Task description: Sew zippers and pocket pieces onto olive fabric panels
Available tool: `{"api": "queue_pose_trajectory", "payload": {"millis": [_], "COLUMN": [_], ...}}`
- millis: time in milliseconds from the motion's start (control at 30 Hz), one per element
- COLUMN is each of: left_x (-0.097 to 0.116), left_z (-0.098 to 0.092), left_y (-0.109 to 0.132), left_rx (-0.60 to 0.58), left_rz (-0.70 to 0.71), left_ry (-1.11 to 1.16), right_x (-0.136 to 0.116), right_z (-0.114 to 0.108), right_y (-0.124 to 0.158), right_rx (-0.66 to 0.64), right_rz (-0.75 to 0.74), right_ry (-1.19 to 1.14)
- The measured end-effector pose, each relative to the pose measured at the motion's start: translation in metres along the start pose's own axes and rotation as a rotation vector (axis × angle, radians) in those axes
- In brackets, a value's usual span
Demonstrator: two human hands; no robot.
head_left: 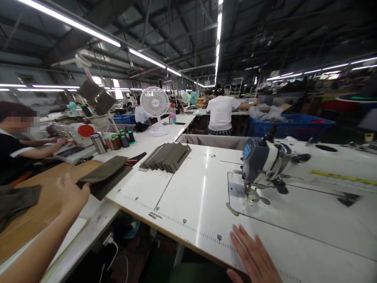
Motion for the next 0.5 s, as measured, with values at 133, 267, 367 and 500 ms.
{"api": "queue_pose_trajectory", "payload": {"millis": [133, 267, 367, 500], "left_x": [0.061, 0.186, 0.243, 0.265], "left_z": [0.034, 0.103, 0.143, 0.168], "left_y": [0.023, 0.043, 0.044, 0.030], "left_rx": [0.066, -0.173, -0.263, -0.301], "left_rz": [0.080, 0.575, 0.788, 0.909], "left_ry": [0.006, 0.210, 0.144, 0.237], "right_x": [0.000, 0.003, 0.016, 0.051], "right_z": [-0.009, -0.032, -0.058, -0.110], "right_y": [-0.008, -0.024, -0.019, 0.025], "right_rx": [-0.013, -0.030, -0.085, -0.195], "right_rz": [-0.030, -0.102, -0.116, 0.023], "right_ry": [0.044, 0.054, 0.095, 0.237]}}
Point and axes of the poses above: each hand's wrist, its own y-axis away from the middle knuckle, its own z-axis out of the palm, x = y × z, the point moved 6 cm from there along -y, towards the middle knuckle, and after that the axes turned 14 degrees about x, right-handed, at the moved point
